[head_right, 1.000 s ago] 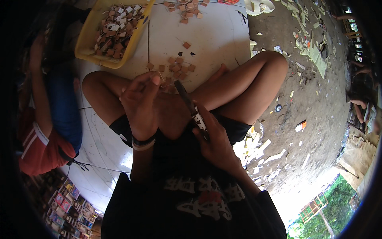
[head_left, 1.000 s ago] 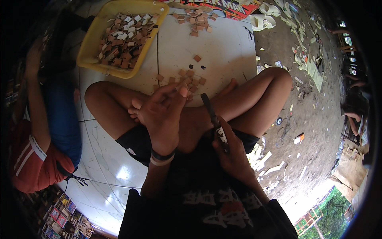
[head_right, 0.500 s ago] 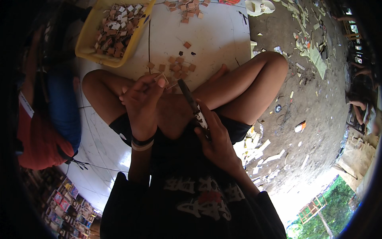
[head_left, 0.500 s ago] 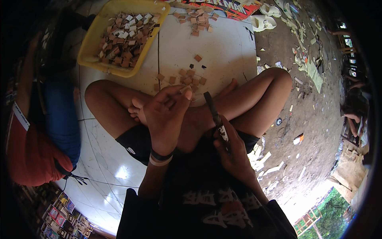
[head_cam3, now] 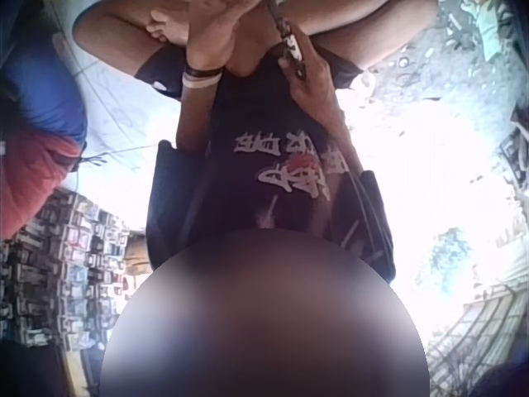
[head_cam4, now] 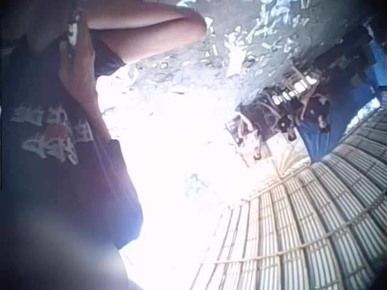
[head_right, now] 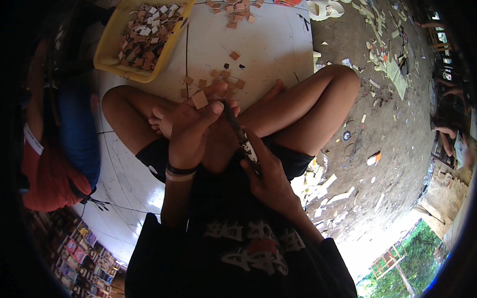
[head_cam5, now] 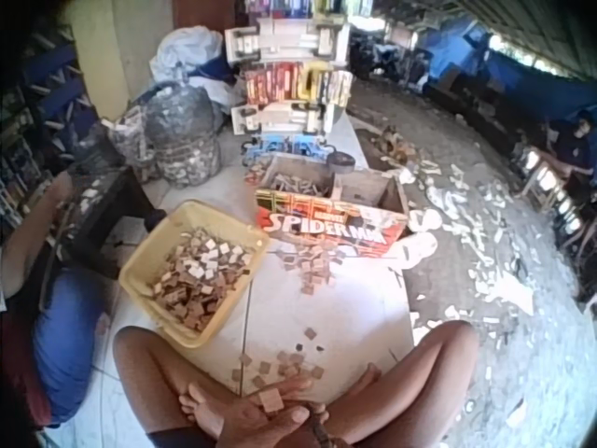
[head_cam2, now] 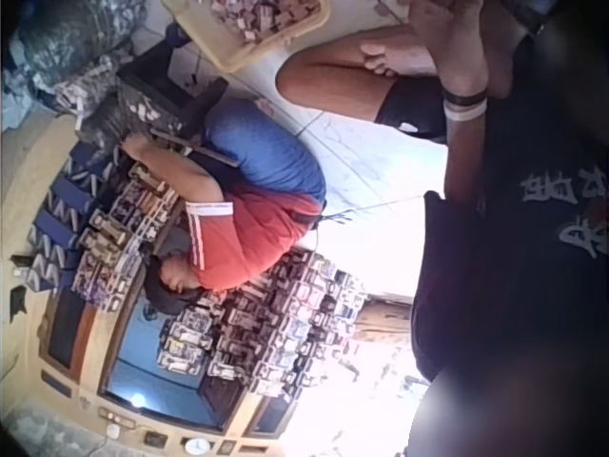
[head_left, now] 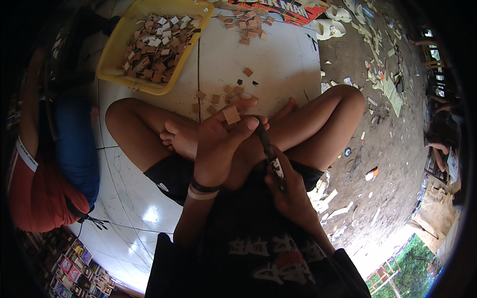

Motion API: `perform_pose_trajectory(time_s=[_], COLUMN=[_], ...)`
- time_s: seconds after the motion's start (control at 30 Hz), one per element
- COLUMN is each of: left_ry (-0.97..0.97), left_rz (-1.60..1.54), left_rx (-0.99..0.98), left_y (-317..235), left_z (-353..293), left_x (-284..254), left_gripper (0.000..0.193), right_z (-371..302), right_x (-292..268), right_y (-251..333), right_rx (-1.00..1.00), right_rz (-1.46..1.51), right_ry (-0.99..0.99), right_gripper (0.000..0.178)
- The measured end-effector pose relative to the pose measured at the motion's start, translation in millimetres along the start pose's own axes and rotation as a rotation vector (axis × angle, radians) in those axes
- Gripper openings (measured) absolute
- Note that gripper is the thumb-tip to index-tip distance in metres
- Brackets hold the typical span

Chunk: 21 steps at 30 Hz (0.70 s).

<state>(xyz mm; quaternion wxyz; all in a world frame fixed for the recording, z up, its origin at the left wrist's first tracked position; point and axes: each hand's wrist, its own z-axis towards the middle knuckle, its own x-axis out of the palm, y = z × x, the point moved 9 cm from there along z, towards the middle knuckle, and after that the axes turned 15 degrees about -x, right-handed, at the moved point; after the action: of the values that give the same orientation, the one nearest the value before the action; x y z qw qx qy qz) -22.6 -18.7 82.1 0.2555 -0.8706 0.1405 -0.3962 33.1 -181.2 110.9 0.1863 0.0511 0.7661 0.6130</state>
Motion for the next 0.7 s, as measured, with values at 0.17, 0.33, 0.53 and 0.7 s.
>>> perform_pose_trajectory(time_s=[0.17,0.33,0.53,0.7], left_ry=[0.098,0.091,-0.056,-0.133], left_rz=[-0.12,-0.101,-0.105,0.107], left_rx=[-0.147,-0.106,-0.026,0.075], left_y=[14,6,-1,-20], left_z=[-3,-3,-2,-2], left_x=[1,2,-17,-29], left_gripper=[0.045,0.041,0.04,0.034], right_z=[-14,-18,-14,-20], right_x=[29,34,22,12], right_y=[6,4,2,-16], right_rx=[0.135,0.184,0.162,0.329], right_rz=[0.939,1.109,0.882,0.555], right_ry=[0.207,0.109,0.211,0.084], right_gripper=[0.051,0.05,0.058,0.063])
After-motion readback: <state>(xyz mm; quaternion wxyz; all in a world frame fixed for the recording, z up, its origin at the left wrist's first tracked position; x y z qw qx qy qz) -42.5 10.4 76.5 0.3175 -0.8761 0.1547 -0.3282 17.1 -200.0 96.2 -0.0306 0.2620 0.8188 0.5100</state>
